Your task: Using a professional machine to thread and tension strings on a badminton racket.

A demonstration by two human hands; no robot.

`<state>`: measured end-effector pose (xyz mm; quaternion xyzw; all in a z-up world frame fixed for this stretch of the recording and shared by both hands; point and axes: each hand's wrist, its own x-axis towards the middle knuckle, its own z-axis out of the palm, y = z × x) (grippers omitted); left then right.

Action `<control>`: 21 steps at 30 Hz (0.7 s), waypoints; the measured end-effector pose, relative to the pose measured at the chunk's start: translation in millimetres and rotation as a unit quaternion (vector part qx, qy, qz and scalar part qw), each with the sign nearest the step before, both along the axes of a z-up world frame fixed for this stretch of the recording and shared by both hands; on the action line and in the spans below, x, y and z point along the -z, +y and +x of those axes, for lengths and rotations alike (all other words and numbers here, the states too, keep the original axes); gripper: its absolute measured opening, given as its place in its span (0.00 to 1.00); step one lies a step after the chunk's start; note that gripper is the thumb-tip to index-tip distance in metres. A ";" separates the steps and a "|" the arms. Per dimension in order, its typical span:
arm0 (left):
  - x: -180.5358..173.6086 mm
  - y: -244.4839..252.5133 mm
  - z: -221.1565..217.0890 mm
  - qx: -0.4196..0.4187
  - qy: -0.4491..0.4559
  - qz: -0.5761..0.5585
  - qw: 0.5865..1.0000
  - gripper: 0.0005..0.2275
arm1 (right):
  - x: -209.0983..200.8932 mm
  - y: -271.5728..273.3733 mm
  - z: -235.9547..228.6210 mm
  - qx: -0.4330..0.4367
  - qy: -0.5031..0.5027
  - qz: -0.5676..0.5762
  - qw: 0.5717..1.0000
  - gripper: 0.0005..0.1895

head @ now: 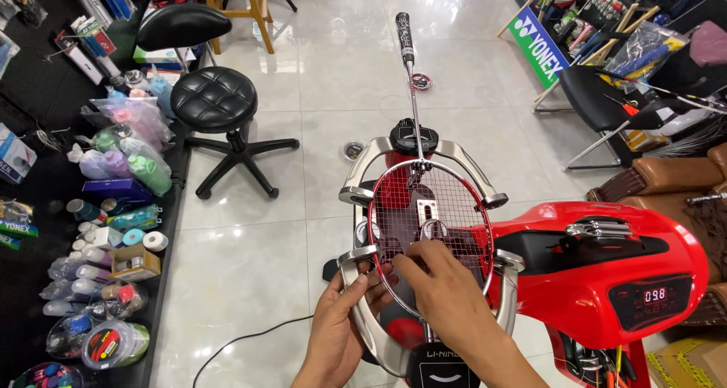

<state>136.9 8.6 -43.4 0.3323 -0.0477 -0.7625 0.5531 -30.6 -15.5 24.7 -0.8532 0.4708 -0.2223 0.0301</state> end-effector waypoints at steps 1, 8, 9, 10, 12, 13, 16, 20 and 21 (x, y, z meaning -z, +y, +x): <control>-2.9 -0.2 0.4 0.000 -0.005 0.010 1.000 0.16 | -1.1 -0.1 1.0 -0.001 0.003 0.007 1.000 0.20; -0.4 -1.1 2.0 0.001 0.004 -0.002 1.000 0.16 | -2.2 -1.6 3.2 0.009 -0.014 0.040 0.999 0.20; -0.2 -1.4 1.8 -0.001 0.006 0.005 1.000 0.16 | -1.4 -1.8 3.0 0.008 -0.016 0.036 0.999 0.20; 0.0 -1.4 1.9 -0.004 0.008 0.012 1.000 0.16 | -0.6 -1.8 3.0 0.007 -0.017 0.032 0.999 0.21; -1.6 -2.1 1.7 -0.005 0.009 0.017 1.000 0.16 | -1.0 -2.0 3.1 0.007 -0.021 0.036 0.999 0.21; -2.6 -2.6 1.4 -0.007 0.009 0.023 1.000 0.16 | -1.3 -2.2 2.9 0.007 -0.025 0.040 0.999 0.21; 6.3 -3.6 -0.7 -0.013 0.010 0.018 1.000 0.16 | -0.1 -2.6 2.5 0.004 -0.030 0.041 0.999 0.21; 16.7 -2.7 -5.8 -0.022 0.018 0.029 0.999 0.16 | 1.3 -2.8 2.9 0.003 -0.046 0.043 0.998 0.21; 18.4 -2.8 -6.6 -0.025 0.032 0.043 0.998 0.15 | 1.8 -3.0 3.1 0.005 -0.051 0.046 0.998 0.20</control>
